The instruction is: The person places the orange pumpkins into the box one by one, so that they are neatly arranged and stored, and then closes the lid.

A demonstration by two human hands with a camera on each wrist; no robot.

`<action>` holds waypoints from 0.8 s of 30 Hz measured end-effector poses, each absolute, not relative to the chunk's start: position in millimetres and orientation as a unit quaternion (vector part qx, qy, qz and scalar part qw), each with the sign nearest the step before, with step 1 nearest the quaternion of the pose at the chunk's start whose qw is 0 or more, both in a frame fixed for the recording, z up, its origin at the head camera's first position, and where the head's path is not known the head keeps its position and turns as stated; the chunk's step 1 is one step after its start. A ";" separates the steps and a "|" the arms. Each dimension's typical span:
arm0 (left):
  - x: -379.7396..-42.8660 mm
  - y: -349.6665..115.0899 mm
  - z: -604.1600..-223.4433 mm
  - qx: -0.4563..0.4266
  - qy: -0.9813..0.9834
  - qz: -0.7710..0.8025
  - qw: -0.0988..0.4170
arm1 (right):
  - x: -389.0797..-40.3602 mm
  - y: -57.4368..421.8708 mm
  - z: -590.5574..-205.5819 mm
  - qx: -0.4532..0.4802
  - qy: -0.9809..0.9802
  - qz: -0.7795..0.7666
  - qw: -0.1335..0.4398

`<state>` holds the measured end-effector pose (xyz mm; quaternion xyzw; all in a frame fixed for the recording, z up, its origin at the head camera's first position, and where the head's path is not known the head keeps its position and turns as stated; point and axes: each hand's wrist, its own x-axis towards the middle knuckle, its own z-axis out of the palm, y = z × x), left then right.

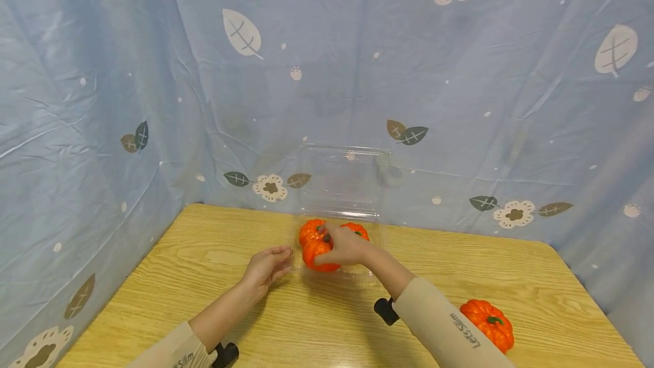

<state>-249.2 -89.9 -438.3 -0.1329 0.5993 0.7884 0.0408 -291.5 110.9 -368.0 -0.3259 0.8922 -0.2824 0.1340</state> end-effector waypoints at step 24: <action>-247.7 -89.7 -437.3 -0.133 0.601 0.786 0.048 | -293.2 104.3 -392.1 -0.188 0.902 -0.356 0.157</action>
